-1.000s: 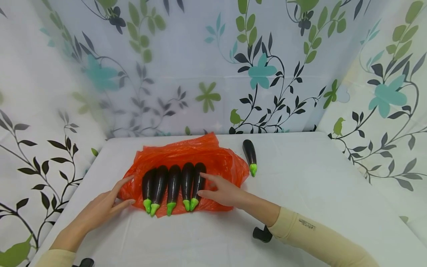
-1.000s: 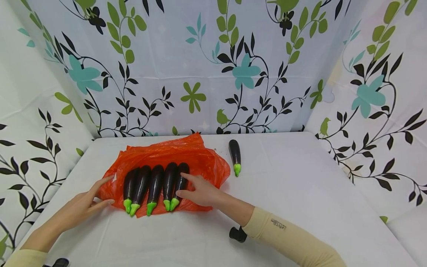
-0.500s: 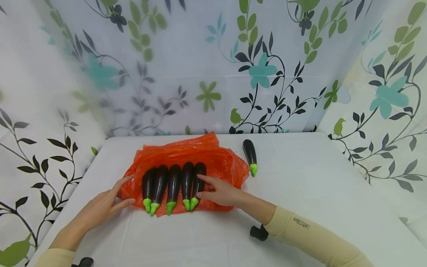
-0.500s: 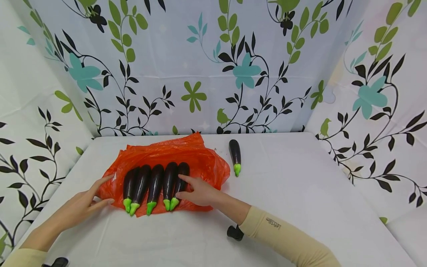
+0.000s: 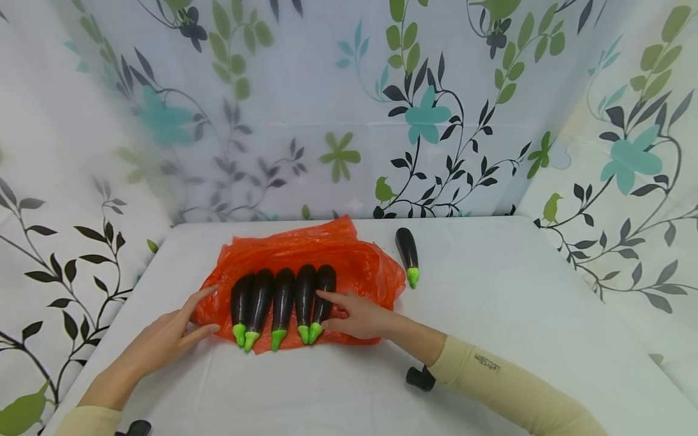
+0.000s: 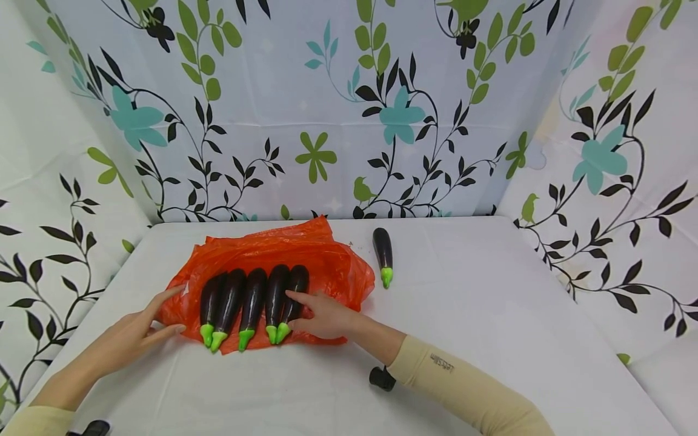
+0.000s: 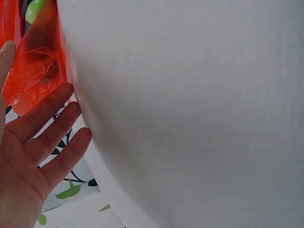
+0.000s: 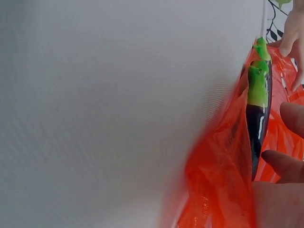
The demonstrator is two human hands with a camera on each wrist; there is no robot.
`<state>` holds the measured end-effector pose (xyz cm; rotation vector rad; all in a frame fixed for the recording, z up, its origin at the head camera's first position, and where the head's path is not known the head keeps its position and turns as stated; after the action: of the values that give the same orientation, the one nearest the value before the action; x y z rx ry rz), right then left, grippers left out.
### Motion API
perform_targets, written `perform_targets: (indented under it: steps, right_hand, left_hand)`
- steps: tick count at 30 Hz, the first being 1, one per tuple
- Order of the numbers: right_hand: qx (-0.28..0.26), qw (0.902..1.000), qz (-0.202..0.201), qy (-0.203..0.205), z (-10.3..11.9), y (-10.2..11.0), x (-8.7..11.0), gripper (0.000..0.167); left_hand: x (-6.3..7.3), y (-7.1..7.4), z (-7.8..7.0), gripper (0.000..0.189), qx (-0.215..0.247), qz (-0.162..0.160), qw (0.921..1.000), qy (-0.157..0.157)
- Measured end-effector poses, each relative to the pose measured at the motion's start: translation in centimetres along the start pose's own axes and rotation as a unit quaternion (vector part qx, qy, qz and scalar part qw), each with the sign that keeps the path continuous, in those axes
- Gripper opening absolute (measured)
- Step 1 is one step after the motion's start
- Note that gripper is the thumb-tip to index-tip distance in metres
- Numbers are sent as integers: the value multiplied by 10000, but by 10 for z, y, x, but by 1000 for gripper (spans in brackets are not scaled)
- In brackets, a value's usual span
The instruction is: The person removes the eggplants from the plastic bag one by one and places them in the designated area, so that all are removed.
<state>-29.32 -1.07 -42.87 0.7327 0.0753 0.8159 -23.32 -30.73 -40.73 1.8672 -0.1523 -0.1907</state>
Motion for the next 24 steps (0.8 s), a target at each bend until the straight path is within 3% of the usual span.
perform_targets:
  steps: [16, 24]
  right_hand:
    - [-419, 9989, -83, -188, -6, -2, -3, 67]
    - [-1050, 9937, -327, -196, -7, 1, -2, 60]
  left_hand:
    - [1, 0, 2, 79, 9, 57, 10000, -6]
    - [0, 0, 2, 80, -34, 9, 10000, -14]
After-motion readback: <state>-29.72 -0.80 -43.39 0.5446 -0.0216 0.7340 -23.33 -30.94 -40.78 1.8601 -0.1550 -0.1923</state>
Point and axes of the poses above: each hand's wrist, its own x-axis away from the middle knuckle, its own y-axis out of the back of the hand, z = x × y, the point moved 9 cm from there along -x, towards the middle knuckle, and after that the axes turned 5 degrees about -x, right-handed, at the moved point
